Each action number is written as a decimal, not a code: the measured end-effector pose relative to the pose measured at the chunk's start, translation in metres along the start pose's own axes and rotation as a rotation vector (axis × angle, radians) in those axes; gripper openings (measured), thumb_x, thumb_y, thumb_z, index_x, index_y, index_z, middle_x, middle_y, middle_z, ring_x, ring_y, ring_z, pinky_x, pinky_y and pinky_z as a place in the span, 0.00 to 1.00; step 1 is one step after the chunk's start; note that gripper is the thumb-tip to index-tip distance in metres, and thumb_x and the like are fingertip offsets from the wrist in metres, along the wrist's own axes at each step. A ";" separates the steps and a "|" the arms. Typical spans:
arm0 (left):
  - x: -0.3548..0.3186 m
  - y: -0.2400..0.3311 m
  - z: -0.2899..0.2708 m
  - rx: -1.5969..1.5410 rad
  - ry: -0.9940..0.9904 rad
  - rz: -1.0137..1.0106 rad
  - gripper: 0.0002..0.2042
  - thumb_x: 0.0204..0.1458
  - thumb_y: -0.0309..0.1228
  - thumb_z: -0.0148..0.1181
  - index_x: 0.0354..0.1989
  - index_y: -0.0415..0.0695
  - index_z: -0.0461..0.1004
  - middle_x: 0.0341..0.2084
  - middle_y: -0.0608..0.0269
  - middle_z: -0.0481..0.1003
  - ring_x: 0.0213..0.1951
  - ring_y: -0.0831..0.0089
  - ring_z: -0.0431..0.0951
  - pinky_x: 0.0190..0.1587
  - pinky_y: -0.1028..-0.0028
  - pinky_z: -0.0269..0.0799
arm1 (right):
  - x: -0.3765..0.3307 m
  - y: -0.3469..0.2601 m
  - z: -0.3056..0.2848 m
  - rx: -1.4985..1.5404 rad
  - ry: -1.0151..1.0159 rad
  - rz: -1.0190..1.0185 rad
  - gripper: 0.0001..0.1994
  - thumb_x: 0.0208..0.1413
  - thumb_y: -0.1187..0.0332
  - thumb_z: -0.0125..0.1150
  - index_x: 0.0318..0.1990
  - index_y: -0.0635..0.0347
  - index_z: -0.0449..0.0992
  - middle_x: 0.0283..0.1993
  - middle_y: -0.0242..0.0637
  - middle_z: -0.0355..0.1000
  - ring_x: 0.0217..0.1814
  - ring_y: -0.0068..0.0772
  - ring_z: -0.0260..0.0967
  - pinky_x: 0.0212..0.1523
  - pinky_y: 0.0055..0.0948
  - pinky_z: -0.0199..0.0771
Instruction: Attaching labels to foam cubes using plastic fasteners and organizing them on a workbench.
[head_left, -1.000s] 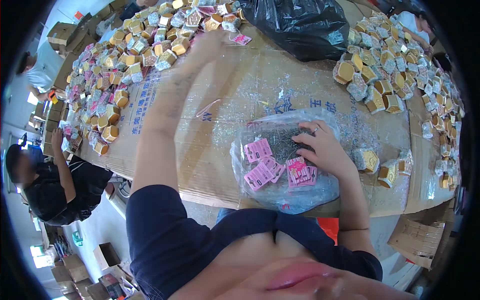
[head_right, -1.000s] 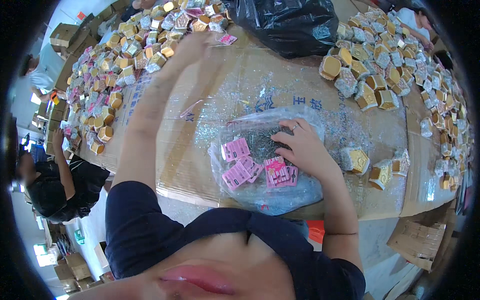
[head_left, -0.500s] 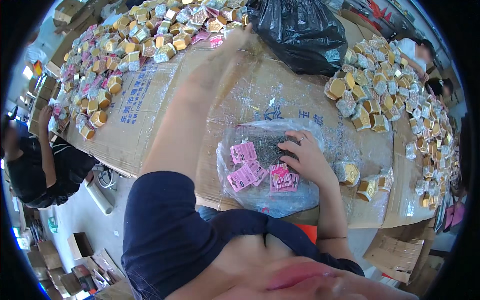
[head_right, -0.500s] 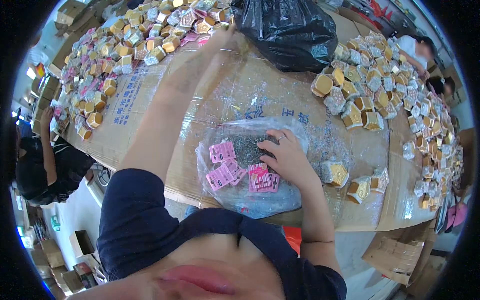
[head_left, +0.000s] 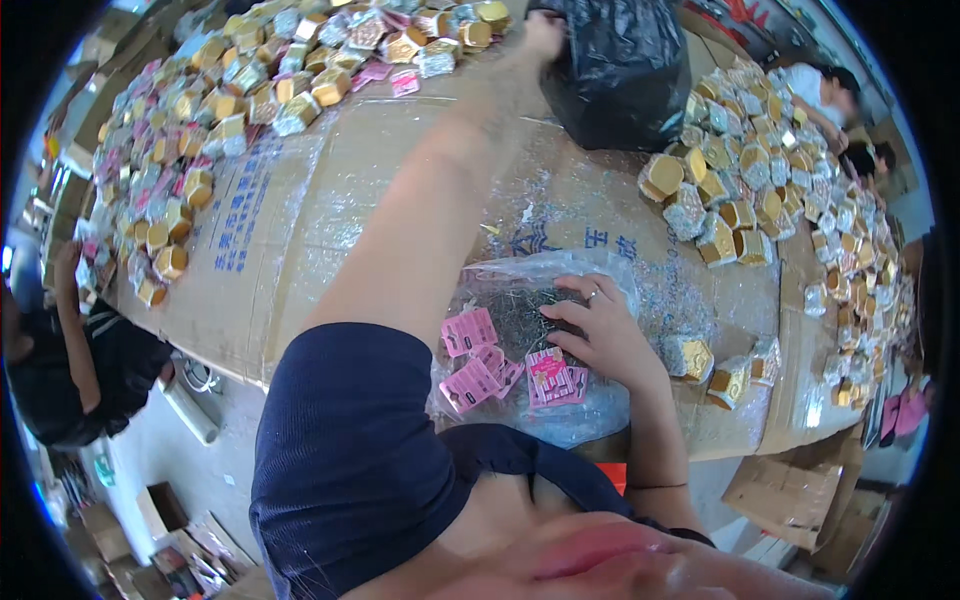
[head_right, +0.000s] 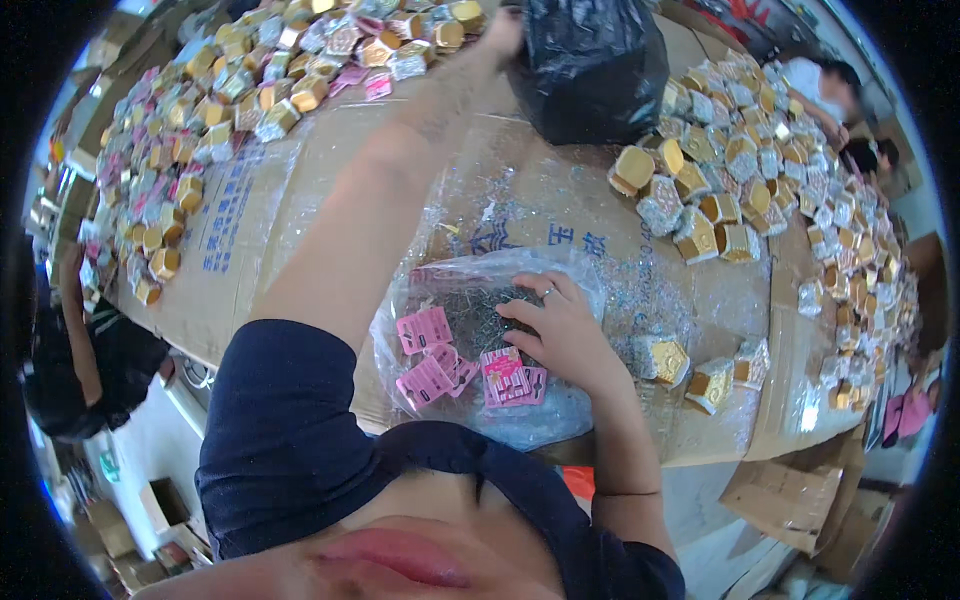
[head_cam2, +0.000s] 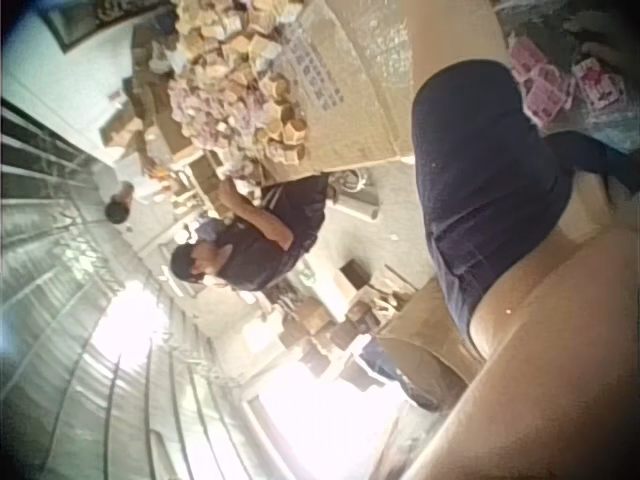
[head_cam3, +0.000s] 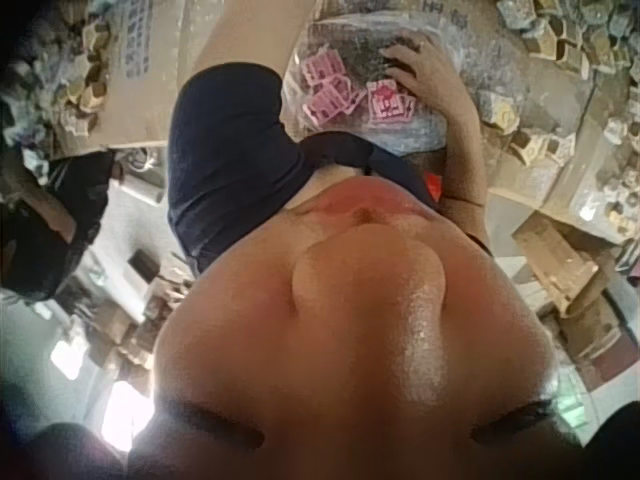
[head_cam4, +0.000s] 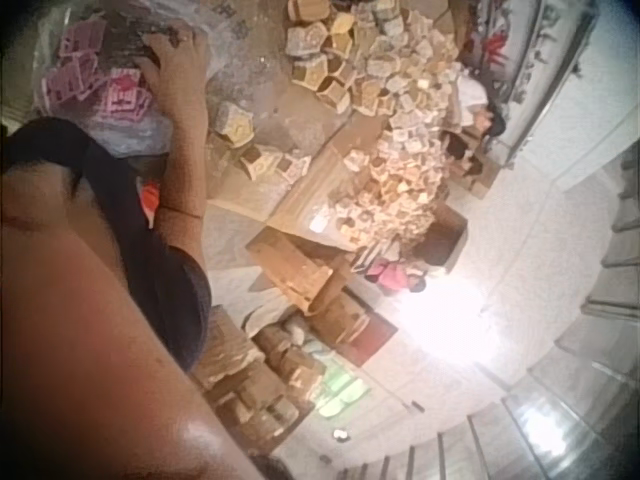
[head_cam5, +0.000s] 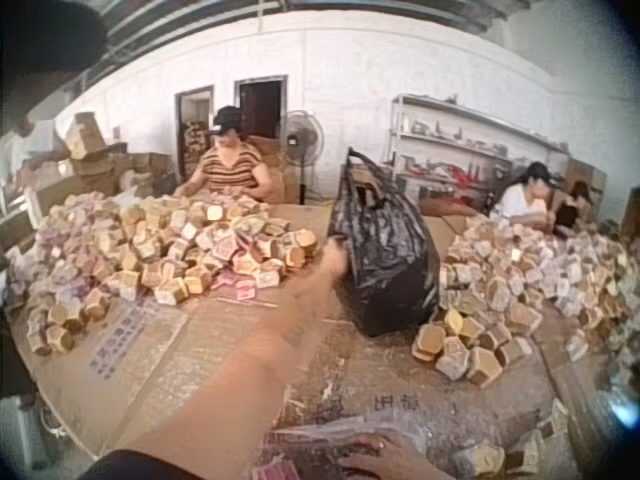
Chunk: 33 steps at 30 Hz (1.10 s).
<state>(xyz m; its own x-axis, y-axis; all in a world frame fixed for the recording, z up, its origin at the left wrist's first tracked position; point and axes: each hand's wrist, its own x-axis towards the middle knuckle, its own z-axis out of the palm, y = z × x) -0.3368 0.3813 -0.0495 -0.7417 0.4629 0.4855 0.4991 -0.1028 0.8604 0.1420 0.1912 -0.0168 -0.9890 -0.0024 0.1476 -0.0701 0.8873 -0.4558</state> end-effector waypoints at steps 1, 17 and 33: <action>0.008 -0.008 -0.001 -0.421 -0.181 -0.222 0.23 0.53 0.41 0.60 0.54 0.43 0.69 0.52 0.43 0.71 0.52 0.50 0.75 0.53 0.56 0.73 | -0.001 0.001 0.000 0.021 0.021 0.016 0.16 0.46 0.63 0.68 0.44 0.49 0.79 0.57 0.38 0.67 0.61 0.49 0.59 0.60 0.44 0.61; 0.042 -0.037 -0.129 1.994 -0.612 0.787 0.37 0.46 0.57 0.60 0.63 0.53 0.63 0.61 0.55 0.63 0.63 0.50 0.61 0.61 0.45 0.58 | -0.006 0.012 0.001 0.011 0.082 0.006 0.18 0.43 0.65 0.68 0.46 0.47 0.78 0.57 0.38 0.66 0.60 0.47 0.60 0.58 0.45 0.62; -0.115 0.025 -0.262 1.545 -0.504 0.554 0.21 0.53 0.45 0.54 0.53 0.51 0.71 0.44 0.60 0.74 0.48 0.56 0.74 0.47 0.54 0.71 | -0.013 0.005 0.004 0.008 0.071 -0.002 0.17 0.45 0.65 0.67 0.45 0.49 0.78 0.57 0.38 0.66 0.62 0.48 0.59 0.61 0.44 0.61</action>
<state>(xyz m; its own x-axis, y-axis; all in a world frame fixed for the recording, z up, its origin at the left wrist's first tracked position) -0.3566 0.0946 -0.0430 -0.2923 0.9089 0.2975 0.7884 0.4051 -0.4630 0.1544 0.1936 -0.0240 -0.9771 0.0286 0.2109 -0.0739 0.8836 -0.4624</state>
